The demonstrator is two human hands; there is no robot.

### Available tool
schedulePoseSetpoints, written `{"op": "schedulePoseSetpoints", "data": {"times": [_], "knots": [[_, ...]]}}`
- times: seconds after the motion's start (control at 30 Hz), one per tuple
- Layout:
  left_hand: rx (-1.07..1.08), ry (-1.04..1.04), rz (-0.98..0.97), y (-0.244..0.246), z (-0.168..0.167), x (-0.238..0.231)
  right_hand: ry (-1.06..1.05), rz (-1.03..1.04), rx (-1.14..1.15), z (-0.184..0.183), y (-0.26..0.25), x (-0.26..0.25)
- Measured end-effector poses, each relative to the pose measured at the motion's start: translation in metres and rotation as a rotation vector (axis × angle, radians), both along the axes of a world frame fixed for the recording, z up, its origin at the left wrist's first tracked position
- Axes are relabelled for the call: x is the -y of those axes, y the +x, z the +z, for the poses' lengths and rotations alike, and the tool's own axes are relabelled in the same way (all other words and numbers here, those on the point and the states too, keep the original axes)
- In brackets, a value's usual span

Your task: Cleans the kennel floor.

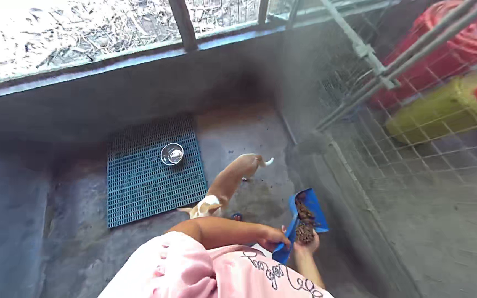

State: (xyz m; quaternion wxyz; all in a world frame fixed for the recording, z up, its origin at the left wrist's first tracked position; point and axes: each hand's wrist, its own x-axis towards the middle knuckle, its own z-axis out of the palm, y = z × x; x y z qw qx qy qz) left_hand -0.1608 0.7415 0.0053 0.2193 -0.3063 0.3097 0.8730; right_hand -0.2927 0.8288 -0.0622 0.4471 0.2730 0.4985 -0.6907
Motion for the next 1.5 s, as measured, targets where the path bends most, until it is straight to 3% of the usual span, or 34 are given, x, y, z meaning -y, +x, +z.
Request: {"op": "schedulePoseSetpoints", "data": {"times": [0.07,0.13,0.23,0.3,0.4,0.5,0.6,0.73,0.83,0.97,1.27,1.37,1.5], "knots": [[0.000,-0.030,-0.028,-0.013,0.007,0.027,0.015,0.099,-0.059,0.005,-0.008,0.034],[0.003,-0.147,-0.189,-0.030,0.017,0.055,0.070,0.179,-0.139,0.017,-0.016,0.066],[0.040,-0.558,-0.562,-0.061,0.013,0.123,0.055,0.247,-0.132,0.005,-0.039,0.104],[0.028,-0.868,-0.644,-0.092,0.009,0.190,0.015,0.267,-0.062,-0.013,-0.055,0.124],[0.063,-1.059,-0.253,-0.166,0.015,0.303,-0.018,0.285,-0.012,-0.031,-0.082,0.153],[0.090,-1.050,0.154,-0.256,0.024,0.403,0.005,0.215,0.037,-0.045,-0.099,0.183],[0.120,-1.137,0.221,-0.348,0.024,0.469,-0.052,0.196,0.108,-0.060,-0.131,0.200],[0.079,-1.311,0.046,-0.413,0.012,0.520,-0.059,0.125,0.184,-0.058,-0.155,0.222],[0.045,-1.444,-0.127,-0.407,0.013,0.538,0.026,0.124,0.166,-0.046,-0.171,0.246],[0.097,-1.565,-0.202,-0.388,0.028,0.551,0.141,0.173,0.146,-0.044,-0.175,0.275],[0.191,-1.748,-0.210,-0.362,0.023,0.580,0.146,0.206,0.146,-0.031,-0.168,0.281],[0.234,-1.716,-0.110,-0.332,0.025,0.565,0.118,0.227,0.140,-0.019,-0.167,0.280],[0.372,-1.686,-0.064,-0.255,0.010,0.555,0.085,0.289,0.086,0.004,-0.155,0.299]]}}
